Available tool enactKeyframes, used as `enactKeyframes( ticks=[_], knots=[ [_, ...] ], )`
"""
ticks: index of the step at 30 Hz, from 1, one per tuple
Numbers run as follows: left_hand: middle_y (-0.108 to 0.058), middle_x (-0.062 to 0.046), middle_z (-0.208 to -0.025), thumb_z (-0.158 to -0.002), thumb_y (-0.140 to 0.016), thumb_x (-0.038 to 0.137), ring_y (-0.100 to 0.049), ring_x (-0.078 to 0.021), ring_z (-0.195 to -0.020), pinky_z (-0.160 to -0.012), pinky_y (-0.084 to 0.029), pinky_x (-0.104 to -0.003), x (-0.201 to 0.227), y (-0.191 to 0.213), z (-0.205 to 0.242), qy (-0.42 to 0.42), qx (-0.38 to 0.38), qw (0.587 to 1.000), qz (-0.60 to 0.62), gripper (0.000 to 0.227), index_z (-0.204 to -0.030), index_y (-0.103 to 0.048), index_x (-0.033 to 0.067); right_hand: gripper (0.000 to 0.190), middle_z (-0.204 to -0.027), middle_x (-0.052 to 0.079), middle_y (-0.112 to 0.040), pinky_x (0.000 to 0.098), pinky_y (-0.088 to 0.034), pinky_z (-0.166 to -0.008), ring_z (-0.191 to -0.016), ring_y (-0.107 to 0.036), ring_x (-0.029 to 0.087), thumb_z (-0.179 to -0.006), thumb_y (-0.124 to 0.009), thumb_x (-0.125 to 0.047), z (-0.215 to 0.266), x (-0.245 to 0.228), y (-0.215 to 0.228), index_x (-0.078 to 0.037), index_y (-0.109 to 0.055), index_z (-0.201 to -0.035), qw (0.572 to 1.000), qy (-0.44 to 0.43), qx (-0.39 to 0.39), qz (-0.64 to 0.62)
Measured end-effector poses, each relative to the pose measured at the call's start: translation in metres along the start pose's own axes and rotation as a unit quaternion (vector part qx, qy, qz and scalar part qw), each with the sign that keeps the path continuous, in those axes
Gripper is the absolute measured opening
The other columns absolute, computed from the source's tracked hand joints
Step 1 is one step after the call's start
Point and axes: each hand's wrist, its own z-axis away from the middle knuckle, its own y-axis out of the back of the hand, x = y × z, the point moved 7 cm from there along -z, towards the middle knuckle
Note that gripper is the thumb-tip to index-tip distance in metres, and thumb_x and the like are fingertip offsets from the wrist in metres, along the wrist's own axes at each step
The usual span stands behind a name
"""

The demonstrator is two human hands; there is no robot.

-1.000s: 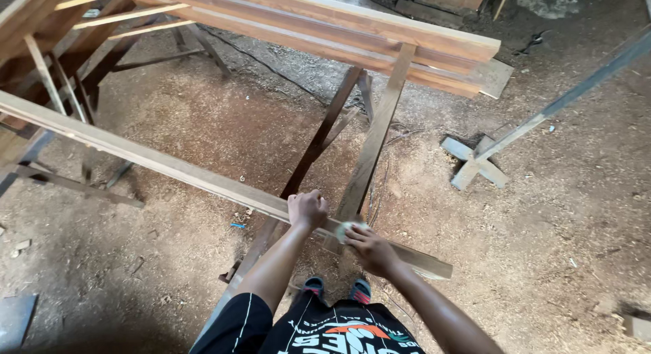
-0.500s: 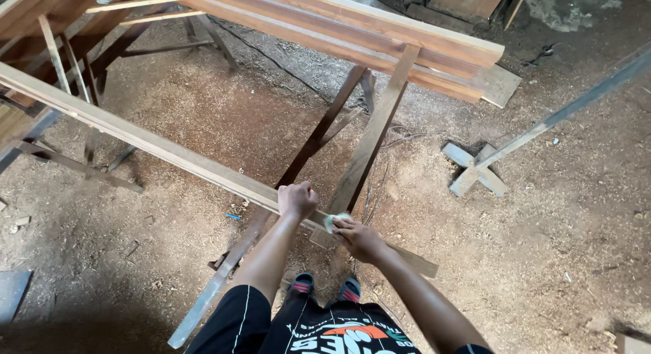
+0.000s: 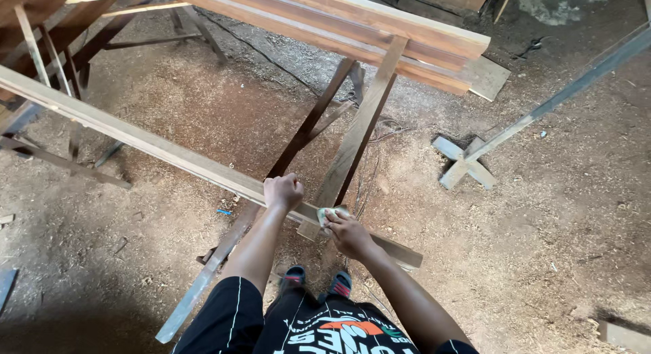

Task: The person sands the surfaces and edges of a large wooden frame assembly by hand using a piece of sandpaper.

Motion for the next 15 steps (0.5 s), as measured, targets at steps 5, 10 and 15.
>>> enactKeyframes(
  ticks=[5,10,15],
  knots=[
    [-0.071,-0.008,-0.076,-0.094,-0.053,0.033,-0.066,-0.0193,-0.076,-0.087,-0.044,-0.04,0.001,0.0,-0.001,-0.001,0.002,1.0,0.007,0.023,-0.085,-0.067,0.0162,0.041,-0.152,-0.004,-0.049,0.0443,-0.028,-0.123,-0.15,-0.034,0.023,-0.106,-0.038,-0.039,0.048,0.016,0.01,-0.023,-0.062,-0.135,0.998,0.013,-0.044,0.048],
    [-0.071,-0.009,-0.077,-0.095,-0.053,0.033,-0.068,-0.0212,-0.079,-0.089,-0.043,-0.041,-0.001,0.0,0.003,-0.005,0.013,1.0,0.007,0.024,-0.088,-0.068,0.0148,0.04,-0.153,0.002,-0.047,0.0515,-0.017,-0.124,-0.147,-0.033,0.025,-0.106,-0.037,-0.034,0.077,0.038,0.012,-0.02,-0.061,-0.135,0.999,-0.034,-0.026,0.015],
    [-0.071,-0.01,-0.078,-0.091,-0.055,0.031,-0.068,-0.0233,-0.082,-0.089,-0.042,-0.042,-0.001,0.006,0.004,-0.027,0.042,0.998,0.027,0.022,-0.086,-0.069,0.0144,0.043,-0.15,0.015,-0.049,0.0465,-0.028,-0.12,-0.143,-0.038,0.031,-0.106,-0.04,-0.029,0.019,0.013,-0.015,-0.007,-0.059,-0.137,0.999,-0.021,0.045,0.005]
  ],
)
